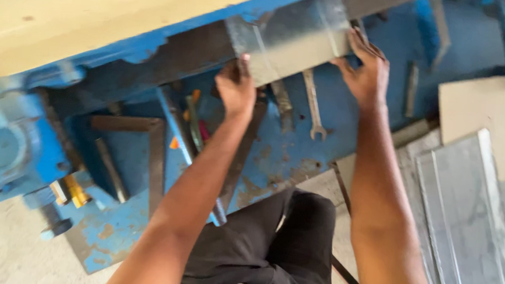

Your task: The person uses a scribe to draw lines on metal sheets while positioning them against a large blue machine.

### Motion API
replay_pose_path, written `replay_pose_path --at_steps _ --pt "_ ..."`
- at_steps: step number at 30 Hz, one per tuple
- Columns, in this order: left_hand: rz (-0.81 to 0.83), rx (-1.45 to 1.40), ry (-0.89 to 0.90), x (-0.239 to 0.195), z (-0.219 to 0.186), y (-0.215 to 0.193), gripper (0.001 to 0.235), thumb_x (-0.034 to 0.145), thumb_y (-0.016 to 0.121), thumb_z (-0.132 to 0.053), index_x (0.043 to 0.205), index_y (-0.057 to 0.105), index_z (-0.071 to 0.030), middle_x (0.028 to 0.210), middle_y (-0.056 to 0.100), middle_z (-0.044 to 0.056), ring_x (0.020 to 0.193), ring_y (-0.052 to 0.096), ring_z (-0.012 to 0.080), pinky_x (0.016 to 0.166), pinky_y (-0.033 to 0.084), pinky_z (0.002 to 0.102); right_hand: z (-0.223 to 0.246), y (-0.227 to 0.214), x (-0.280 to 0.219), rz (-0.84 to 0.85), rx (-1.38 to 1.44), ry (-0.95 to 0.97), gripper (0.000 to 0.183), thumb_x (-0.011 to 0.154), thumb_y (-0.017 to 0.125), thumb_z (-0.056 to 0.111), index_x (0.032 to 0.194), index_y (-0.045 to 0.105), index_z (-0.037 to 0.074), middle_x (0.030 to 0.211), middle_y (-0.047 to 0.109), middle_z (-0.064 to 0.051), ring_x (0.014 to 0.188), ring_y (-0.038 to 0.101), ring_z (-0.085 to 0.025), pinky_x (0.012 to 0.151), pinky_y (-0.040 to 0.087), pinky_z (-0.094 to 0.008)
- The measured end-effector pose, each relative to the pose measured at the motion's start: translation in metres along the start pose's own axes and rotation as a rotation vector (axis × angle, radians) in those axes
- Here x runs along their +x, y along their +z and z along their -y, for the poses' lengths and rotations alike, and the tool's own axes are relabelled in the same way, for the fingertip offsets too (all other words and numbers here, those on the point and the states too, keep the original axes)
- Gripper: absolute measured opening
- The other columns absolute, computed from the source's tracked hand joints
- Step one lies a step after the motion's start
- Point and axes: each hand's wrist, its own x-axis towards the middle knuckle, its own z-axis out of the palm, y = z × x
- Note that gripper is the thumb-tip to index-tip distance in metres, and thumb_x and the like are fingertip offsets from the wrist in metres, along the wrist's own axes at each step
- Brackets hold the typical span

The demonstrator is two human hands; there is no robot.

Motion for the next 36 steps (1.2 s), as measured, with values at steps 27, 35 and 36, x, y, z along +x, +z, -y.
replay_pose_path --at_steps 27,35,36 --pt "-0.012 0.071 -0.217 -0.005 -0.058 0.002 0.036 0.100 0.066 -0.028 0.089 0.071 0.006 0.060 0.064 0.006 0.040 0.059 0.0108 0.036 0.047 0.029 0.003 0.004 0.001 -0.013 0.020 0.073 0.074 0.082 0.094 0.036 0.145 0.065 0.011 0.146 0.063 -0.013 0.129 0.065 -0.030 0.111 0.050 -0.042" --pt "-0.013 0.065 -0.170 -0.005 -0.032 0.001 0.040 0.101 0.066 -0.029 0.084 0.070 0.007 0.059 0.061 0.006 0.039 0.057 0.0110 0.034 0.044 0.030 -0.001 0.006 -0.001 0.006 0.028 0.129 0.075 0.083 0.091 0.043 0.146 0.064 0.012 0.148 0.062 -0.011 0.132 0.063 -0.030 0.112 0.050 -0.042" --pt "-0.027 0.117 -0.044 -0.003 -0.027 0.000 0.042 0.105 0.067 -0.029 0.083 0.070 0.007 0.061 0.061 0.006 0.043 0.055 0.0110 0.040 0.044 0.031 -0.003 0.007 -0.002 0.003 0.038 0.124 0.076 0.084 0.091 0.043 0.146 0.063 0.012 0.148 0.062 -0.011 0.132 0.063 -0.030 0.112 0.050 -0.042"
